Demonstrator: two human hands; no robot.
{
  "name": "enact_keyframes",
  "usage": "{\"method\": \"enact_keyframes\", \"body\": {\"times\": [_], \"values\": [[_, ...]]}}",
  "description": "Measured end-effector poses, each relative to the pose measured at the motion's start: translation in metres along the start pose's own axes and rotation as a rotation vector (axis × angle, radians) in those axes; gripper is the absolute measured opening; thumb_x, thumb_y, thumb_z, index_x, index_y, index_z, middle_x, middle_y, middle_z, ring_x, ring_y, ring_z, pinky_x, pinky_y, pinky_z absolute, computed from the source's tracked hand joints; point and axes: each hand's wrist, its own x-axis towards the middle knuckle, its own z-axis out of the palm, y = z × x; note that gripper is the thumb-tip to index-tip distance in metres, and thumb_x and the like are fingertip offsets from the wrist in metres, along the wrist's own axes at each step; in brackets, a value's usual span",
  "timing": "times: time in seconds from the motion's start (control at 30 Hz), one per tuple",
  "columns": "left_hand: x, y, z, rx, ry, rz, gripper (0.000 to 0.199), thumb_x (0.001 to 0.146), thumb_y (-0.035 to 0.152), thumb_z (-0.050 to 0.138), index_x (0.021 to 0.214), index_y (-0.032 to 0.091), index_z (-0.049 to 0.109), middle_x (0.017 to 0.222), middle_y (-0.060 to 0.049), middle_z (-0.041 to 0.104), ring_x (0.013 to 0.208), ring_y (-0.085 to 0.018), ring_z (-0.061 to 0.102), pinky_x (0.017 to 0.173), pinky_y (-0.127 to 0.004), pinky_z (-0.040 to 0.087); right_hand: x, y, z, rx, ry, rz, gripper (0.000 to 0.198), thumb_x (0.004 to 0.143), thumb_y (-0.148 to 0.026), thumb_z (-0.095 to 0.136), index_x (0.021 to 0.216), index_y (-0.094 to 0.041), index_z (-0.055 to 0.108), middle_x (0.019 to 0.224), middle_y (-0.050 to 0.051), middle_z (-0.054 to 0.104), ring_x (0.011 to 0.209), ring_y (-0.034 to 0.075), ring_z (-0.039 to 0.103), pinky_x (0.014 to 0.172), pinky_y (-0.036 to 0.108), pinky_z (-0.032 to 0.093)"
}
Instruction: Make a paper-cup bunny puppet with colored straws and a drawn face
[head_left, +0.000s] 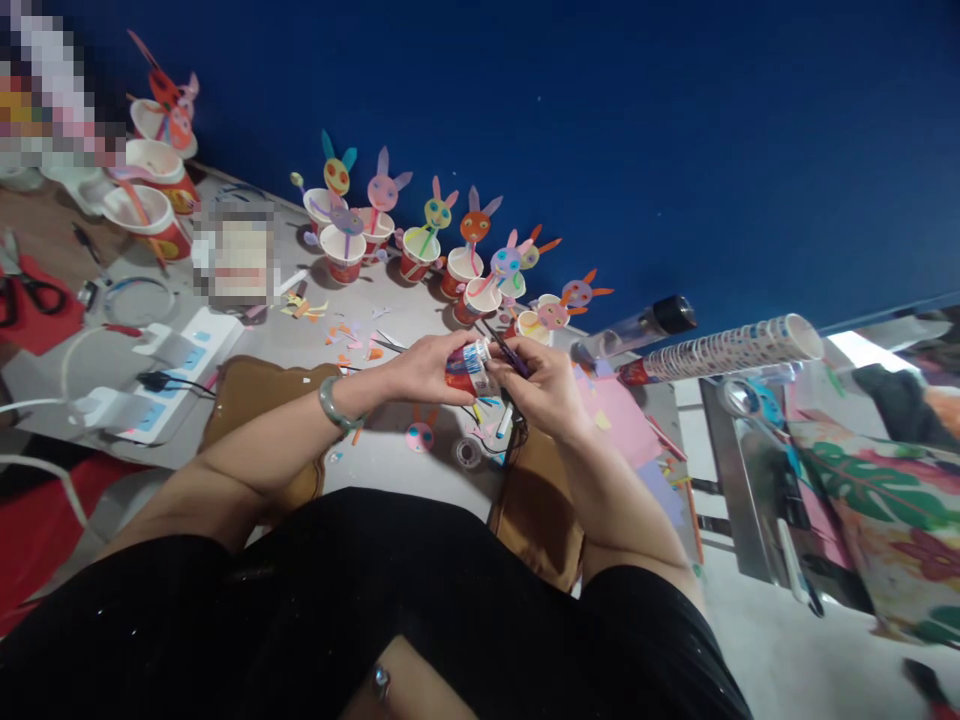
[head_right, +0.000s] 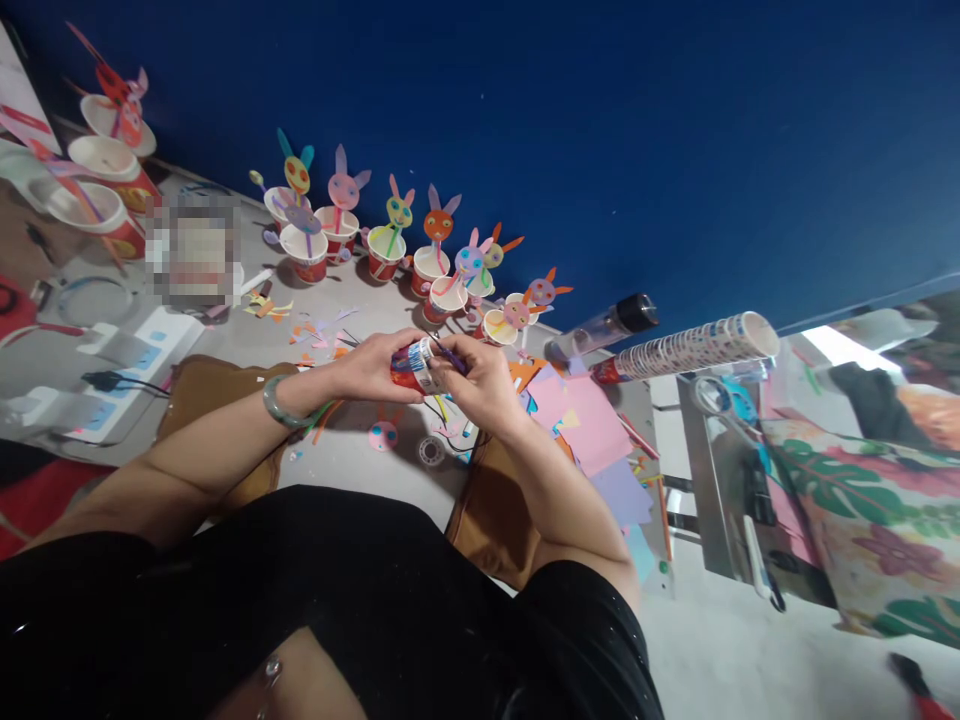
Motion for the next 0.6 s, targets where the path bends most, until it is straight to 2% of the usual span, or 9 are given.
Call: {"method": "enact_keyframes", "body": {"times": [0.17, 0.23, 0.37, 0.5, 0.6], "values": [[0.003, -0.001, -0.009, -0.216, -0.174, -0.023, 0.061, 0.061, 0.04, 0.086, 0.113, 0.015, 0.066, 0.099, -0.005, 0.072, 0.089, -0.023, 0.068, 0.079, -0.033, 0.053, 0.0, 0.002, 0.002, 0.027, 0.014, 0.005, 0.012, 0.081, -0.031, 0.07, 0.086, -0.02, 0.073, 0.075, 0.001, 0.071, 0.068, 0.015, 0.062, 0.063, 0.028, 0.051], [0.004, -0.004, -0.01, -0.291, -0.196, -0.005, 0.063, 0.06, 0.044, 0.088, 0.112, 0.015, 0.066, 0.101, -0.006, 0.072, 0.09, -0.023, 0.068, 0.079, -0.034, 0.054, 0.001, 0.001, 0.005, 0.04, 0.021, 0.0, 0.014, 0.08, -0.032, 0.07, 0.086, -0.021, 0.073, 0.077, 0.002, 0.072, 0.069, 0.016, 0.065, 0.064, 0.029, 0.052], [0.004, -0.012, -0.01, -0.213, -0.08, 0.023, 0.071, 0.059, 0.041, 0.089, 0.12, 0.017, 0.063, 0.11, -0.007, 0.073, 0.098, -0.025, 0.069, 0.086, -0.035, 0.053, 0.002, -0.003, 0.007, 0.045, 0.041, 0.015, 0.019, 0.078, -0.035, 0.072, 0.089, -0.02, 0.074, 0.075, 0.001, 0.071, 0.064, 0.014, 0.059, 0.058, 0.027, 0.048], [0.002, -0.015, -0.01, -0.105, 0.061, 0.052, 0.072, 0.063, 0.036, 0.085, 0.128, 0.019, 0.058, 0.12, -0.009, 0.072, 0.104, -0.025, 0.07, 0.09, -0.035, 0.053, 0.001, -0.006, 0.001, 0.007, -0.059, 0.023, 0.022, 0.075, -0.031, 0.075, 0.092, -0.018, 0.076, 0.068, -0.002, 0.065, 0.053, 0.008, 0.041, 0.05, 0.024, 0.034], [0.001, -0.015, -0.012, -0.066, 0.1, 0.078, 0.072, 0.065, 0.04, 0.085, 0.128, 0.02, 0.057, 0.126, -0.011, 0.071, 0.111, -0.027, 0.069, 0.095, -0.036, 0.053, -0.001, -0.003, -0.002, -0.058, -0.09, 0.013, 0.015, 0.077, -0.028, 0.071, 0.088, -0.019, 0.076, 0.063, -0.004, 0.06, 0.052, 0.008, 0.039, 0.05, 0.024, 0.032]]}}
